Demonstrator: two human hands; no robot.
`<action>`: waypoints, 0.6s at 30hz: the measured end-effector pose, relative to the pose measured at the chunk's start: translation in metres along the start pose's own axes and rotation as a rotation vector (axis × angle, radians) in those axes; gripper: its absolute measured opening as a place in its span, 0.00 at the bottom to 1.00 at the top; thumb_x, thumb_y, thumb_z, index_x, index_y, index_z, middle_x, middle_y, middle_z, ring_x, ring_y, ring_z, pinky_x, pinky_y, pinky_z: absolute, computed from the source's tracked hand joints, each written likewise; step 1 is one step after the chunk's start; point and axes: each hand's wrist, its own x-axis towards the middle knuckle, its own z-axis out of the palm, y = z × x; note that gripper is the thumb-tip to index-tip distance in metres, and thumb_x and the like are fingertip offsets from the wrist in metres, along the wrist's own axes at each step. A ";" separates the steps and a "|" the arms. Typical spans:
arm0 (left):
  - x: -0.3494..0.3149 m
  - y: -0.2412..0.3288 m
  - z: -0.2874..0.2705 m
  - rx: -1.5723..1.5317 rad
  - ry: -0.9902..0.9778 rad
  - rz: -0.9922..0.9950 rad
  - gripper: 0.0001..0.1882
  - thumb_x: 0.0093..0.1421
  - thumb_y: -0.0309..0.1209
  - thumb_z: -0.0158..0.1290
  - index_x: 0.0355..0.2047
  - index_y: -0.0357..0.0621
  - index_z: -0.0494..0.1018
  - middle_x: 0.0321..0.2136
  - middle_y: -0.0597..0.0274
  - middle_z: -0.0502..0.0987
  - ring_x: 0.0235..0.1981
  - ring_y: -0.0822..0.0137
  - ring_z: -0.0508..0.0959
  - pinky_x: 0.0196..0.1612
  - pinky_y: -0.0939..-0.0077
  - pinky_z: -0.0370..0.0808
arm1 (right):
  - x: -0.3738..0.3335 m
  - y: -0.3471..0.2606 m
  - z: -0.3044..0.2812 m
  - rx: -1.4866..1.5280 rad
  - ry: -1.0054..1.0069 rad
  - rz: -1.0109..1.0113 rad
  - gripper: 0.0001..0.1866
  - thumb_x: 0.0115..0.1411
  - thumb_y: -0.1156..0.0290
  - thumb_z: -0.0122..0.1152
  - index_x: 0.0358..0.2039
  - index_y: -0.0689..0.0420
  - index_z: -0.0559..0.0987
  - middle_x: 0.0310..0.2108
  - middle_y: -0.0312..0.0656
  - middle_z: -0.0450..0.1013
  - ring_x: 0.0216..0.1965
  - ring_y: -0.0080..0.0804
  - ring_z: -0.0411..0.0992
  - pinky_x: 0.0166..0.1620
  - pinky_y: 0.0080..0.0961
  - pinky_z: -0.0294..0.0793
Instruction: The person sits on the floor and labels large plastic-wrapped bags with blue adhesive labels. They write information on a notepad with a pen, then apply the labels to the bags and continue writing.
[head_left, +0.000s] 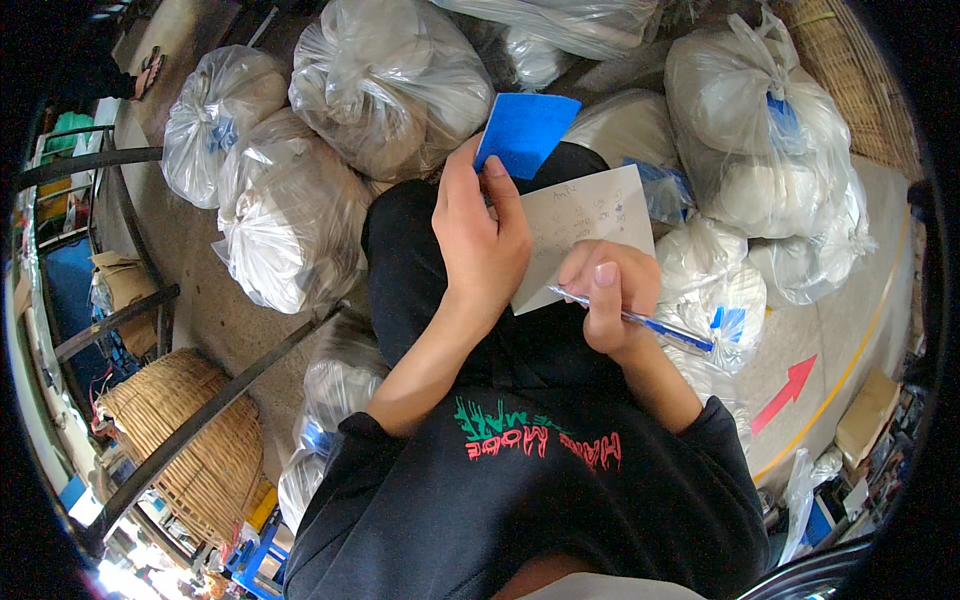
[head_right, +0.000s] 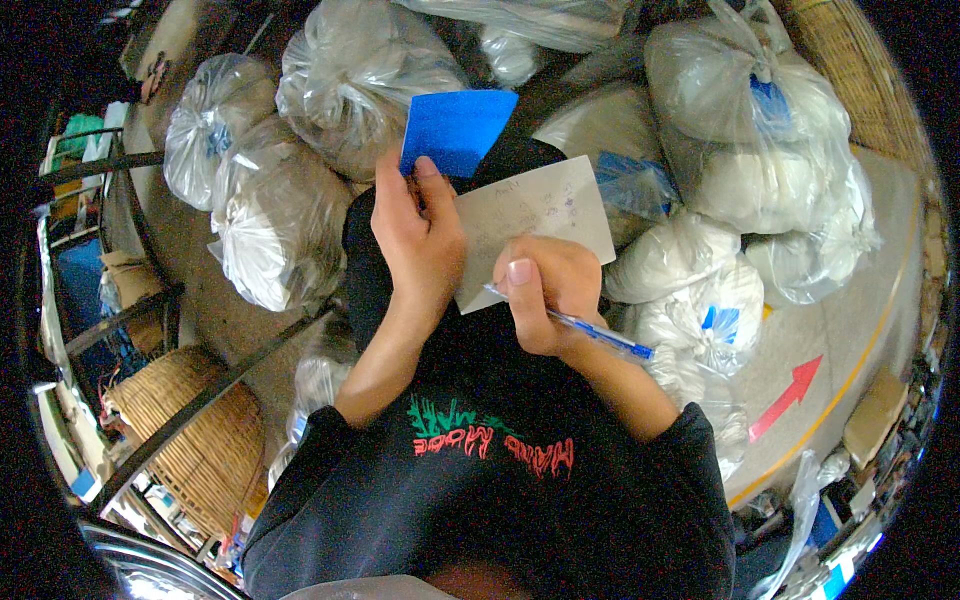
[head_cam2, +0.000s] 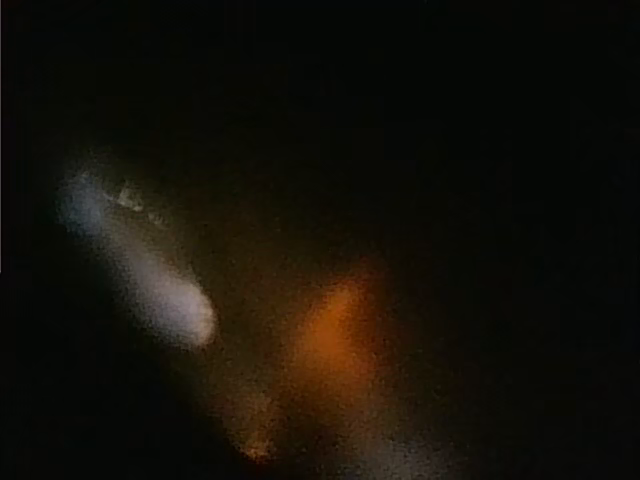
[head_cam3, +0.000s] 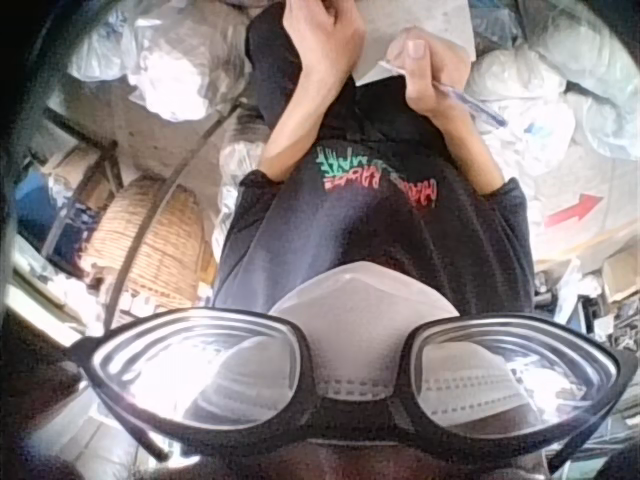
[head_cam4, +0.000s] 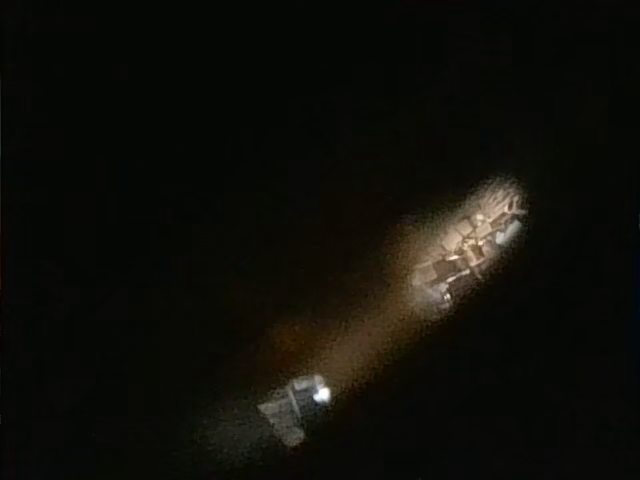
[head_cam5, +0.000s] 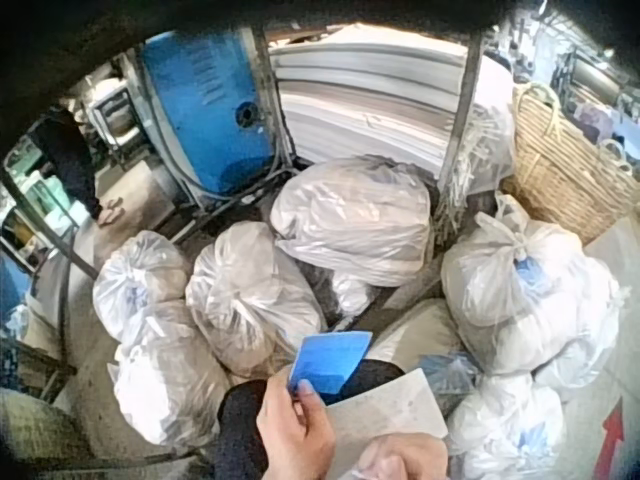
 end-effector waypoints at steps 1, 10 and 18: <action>0.001 0.002 0.000 0.037 0.018 0.030 0.10 0.70 0.26 0.46 0.48 0.34 0.68 0.28 0.60 0.76 0.28 0.77 0.75 0.31 0.78 0.73 | 0.000 0.001 -0.001 0.011 -0.007 -0.033 0.18 0.66 0.68 0.46 0.18 0.58 0.70 0.16 0.42 0.68 0.16 0.37 0.68 0.23 0.29 0.66; 0.014 -0.013 0.016 -1.060 0.199 -0.341 0.07 0.74 0.35 0.40 0.41 0.46 0.61 0.18 0.67 0.65 0.14 0.79 0.57 0.21 0.79 0.59 | -0.003 -0.016 0.004 0.471 0.054 -0.535 0.26 0.73 0.56 0.37 0.24 0.60 0.71 0.17 0.47 0.69 0.12 0.31 0.61 0.15 0.29 0.64; 0.037 -0.031 0.008 -1.599 0.033 -0.687 0.02 0.71 0.31 0.41 0.41 0.53 0.64 0.14 0.69 0.61 0.08 0.80 0.53 0.16 0.81 0.53 | 0.007 -0.062 0.002 0.874 0.091 -0.278 0.34 0.73 0.44 0.29 0.24 0.58 0.72 0.12 0.45 0.66 0.10 0.31 0.59 0.13 0.27 0.62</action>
